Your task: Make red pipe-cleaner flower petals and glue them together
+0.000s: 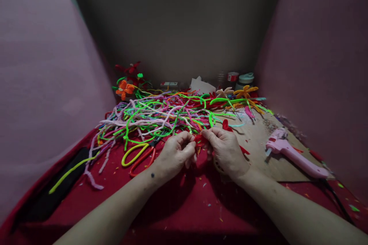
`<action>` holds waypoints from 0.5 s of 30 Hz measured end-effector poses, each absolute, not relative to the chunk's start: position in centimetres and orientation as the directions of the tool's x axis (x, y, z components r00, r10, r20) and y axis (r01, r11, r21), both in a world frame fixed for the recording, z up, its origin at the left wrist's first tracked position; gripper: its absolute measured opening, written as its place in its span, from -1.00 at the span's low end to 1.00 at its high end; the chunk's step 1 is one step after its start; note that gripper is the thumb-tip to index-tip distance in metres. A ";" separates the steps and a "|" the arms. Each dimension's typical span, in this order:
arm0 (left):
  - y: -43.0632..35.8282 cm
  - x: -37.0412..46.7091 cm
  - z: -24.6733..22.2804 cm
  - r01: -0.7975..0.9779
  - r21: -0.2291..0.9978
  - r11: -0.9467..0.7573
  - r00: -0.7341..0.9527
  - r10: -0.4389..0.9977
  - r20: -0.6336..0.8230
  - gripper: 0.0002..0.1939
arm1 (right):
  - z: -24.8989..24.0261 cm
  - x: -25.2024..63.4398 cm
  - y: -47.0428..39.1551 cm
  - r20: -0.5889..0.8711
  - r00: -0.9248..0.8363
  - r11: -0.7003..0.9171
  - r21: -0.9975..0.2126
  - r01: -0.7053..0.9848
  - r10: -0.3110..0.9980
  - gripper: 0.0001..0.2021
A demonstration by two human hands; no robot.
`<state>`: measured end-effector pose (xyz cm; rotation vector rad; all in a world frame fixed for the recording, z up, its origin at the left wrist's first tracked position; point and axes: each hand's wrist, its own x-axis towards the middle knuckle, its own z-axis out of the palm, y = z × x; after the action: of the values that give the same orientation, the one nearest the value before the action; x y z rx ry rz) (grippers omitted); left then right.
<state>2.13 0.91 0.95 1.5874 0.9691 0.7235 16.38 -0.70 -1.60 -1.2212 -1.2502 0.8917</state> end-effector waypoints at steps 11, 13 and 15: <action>2.1 1.3 2.4 0.348 0.935 -0.067 0.632 0.754 -0.181 -0.79 | -1.2 17.2 -0.3 0.213 0.097 0.197 -0.968 0.158 0.972 -0.67; 2.2 1.1 2.4 0.327 0.939 -0.108 0.653 0.744 -0.142 -0.75 | -1.0 17.1 -0.3 0.110 0.061 0.112 -0.994 -0.020 0.992 -0.67; 2.3 1.1 2.1 0.264 0.962 -0.072 0.668 0.733 -0.128 -0.76 | -0.9 16.9 -0.2 0.017 0.011 0.019 -0.976 -0.216 1.000 -0.66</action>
<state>1.05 2.34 2.08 1.6444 0.8278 0.4710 16.89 -0.23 -0.87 -1.0388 -1.0491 1.2844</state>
